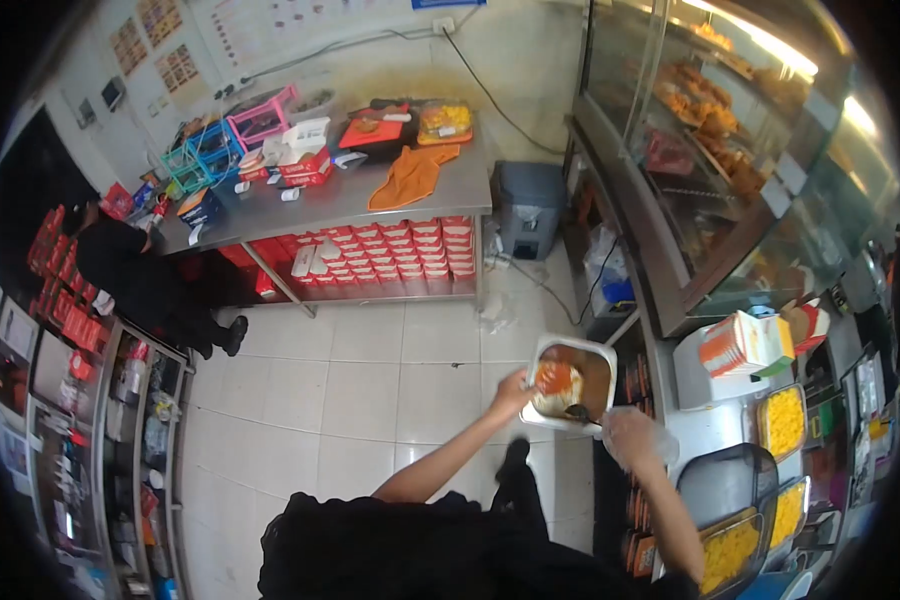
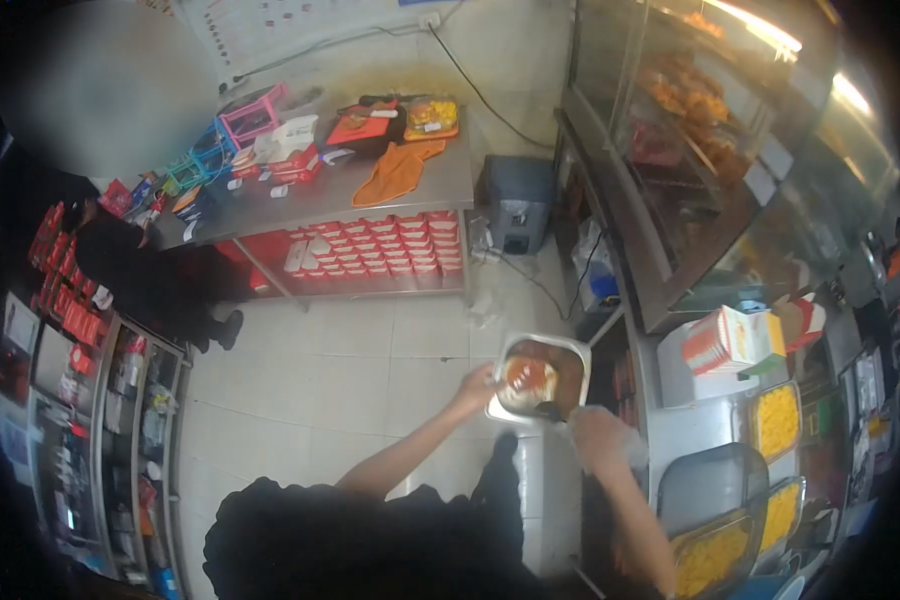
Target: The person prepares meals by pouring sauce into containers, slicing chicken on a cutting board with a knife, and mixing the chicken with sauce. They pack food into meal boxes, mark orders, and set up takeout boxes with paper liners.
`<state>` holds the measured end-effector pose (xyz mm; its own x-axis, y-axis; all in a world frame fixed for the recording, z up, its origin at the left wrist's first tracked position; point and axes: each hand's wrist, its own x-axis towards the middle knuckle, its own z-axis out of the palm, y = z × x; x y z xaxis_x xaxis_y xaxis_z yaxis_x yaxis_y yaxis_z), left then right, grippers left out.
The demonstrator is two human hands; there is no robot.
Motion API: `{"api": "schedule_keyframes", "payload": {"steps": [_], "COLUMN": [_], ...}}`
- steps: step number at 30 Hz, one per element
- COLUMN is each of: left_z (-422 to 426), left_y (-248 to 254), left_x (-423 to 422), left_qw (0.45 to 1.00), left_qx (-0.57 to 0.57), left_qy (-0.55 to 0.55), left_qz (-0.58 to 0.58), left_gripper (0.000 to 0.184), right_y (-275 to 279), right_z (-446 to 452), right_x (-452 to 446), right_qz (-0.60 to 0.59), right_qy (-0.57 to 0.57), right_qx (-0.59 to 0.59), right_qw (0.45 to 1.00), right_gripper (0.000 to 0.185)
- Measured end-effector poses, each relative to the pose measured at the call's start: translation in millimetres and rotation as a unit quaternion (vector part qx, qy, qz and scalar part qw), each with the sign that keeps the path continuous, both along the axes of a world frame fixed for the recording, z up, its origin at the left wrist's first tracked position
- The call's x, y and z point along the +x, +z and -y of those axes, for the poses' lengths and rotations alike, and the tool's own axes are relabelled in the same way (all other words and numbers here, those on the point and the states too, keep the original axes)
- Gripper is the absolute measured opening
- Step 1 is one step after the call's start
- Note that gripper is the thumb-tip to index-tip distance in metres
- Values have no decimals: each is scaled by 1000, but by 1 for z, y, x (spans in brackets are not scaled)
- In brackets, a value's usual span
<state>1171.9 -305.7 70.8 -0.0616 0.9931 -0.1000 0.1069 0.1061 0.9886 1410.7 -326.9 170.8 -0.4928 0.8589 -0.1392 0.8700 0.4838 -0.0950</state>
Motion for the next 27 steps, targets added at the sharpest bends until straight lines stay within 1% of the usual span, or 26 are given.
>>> {"api": "schedule_keyframes", "payload": {"steps": [1,2,3,4,5,7,10,11,13,14,15,17,18,19,22,23,24,26,27], "left_z": [-23,-44,-67,-84,-101,-140,-189,-199,-225,-236,-249,-272,-278,-293,-337,-351,-364,-390,-401], "left_y": [-11,-3,-51,-27,10,33,30,33,45,51,46,63,68,50,48,39,30,21,17], "left_x": [-22,-46,-57,-77,-101,-129,-194,-215,-259,-281,-309,-358,-380,-413,-503,-536,-566,-615,-642], "left_qw": [995,995,983,991,993,990,979,974,963,957,952,942,938,937,937,947,952,959,968], "left_qx": [-31,-58,44,-13,-73,-46,-63,-45,-66,-74,-83,-94,-103,-72,-86,-69,-62,-51,-83], "left_qy": [29,17,140,104,78,130,194,209,258,282,295,322,331,341,339,314,301,278,235], "left_qz": [-89,-77,-108,-85,-59,-32,-15,-70,-27,-6,-14,6,19,-3,18,14,14,21,37], "left_gripper": [34,37,33,30,26,20,18,19,19,20,22,23,24,24,22,20,19,19,20], "right_y": [-6,22,12,42,-9,27,21,14,-3,0,2,8,2,-6,-13,-13,-12,8,24], "right_z": [-26,-53,-85,-105,-140,-199,-284,-309,-360,-382,-403,-436,-444,-458,-505,-523,-538,-574,-597], "right_x": [-11,-41,-56,-81,-77,-125,-192,-215,-266,-292,-325,-391,-421,-456,-564,-590,-616,-664,-688], "right_qz": [-6,24,-27,-8,-57,-71,-66,-86,-121,-102,-84,-164,-255,-339,-260,-229,-194,-179,-204], "right_qy": [23,-1,-26,-15,107,54,121,172,276,277,272,157,41,-77,-23,54,127,215,231], "right_qx": [1,-9,22,-11,23,-5,-106,-59,30,-53,-131,-328,-446,-546,-496,-416,-330,-181,-125], "right_qw": [1000,1000,999,1000,992,996,985,980,953,954,950,917,857,762,828,878,915,943,943], "right_gripper": [15,16,17,12,12,13,14,13,12,12,13,15,16,18,18,20,28,39,41]}}
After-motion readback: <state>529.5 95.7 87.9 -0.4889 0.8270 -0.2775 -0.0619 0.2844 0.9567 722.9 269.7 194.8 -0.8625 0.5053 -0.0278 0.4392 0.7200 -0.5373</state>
